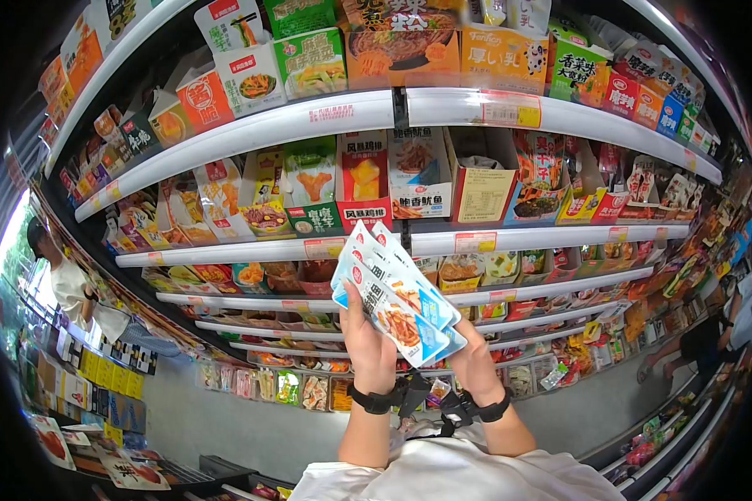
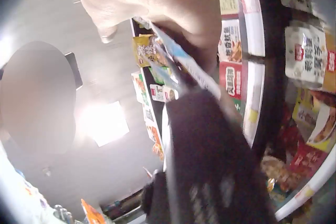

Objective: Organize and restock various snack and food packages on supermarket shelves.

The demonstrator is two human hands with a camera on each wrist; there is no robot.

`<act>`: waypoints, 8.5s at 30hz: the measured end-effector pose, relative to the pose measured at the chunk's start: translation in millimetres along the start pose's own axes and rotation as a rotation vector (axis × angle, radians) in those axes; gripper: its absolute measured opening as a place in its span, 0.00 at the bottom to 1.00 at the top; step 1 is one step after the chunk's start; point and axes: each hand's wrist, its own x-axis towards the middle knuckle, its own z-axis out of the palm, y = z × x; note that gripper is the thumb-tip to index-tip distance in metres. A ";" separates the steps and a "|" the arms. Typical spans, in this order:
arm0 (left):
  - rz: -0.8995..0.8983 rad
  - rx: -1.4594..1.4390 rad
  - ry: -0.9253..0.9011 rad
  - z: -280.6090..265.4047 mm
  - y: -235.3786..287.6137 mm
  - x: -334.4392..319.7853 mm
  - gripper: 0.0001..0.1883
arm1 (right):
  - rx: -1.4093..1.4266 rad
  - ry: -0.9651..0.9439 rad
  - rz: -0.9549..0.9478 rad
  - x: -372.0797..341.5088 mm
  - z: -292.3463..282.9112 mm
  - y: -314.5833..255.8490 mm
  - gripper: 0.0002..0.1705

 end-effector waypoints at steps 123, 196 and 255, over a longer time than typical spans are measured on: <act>-0.333 1.201 -0.750 130.8 44.5 198.7 0.14 | -1.713 0.040 -0.682 157.8 -5.2 -59.2 0.20; 0.106 2.516 -0.832 159.0 33.8 178.8 0.35 | -1.986 0.049 -0.778 157.5 -1.7 -41.2 0.24; 0.833 2.380 -1.217 157.4 13.0 270.5 0.31 | -1.818 0.031 -0.801 154.1 -8.7 -49.5 0.20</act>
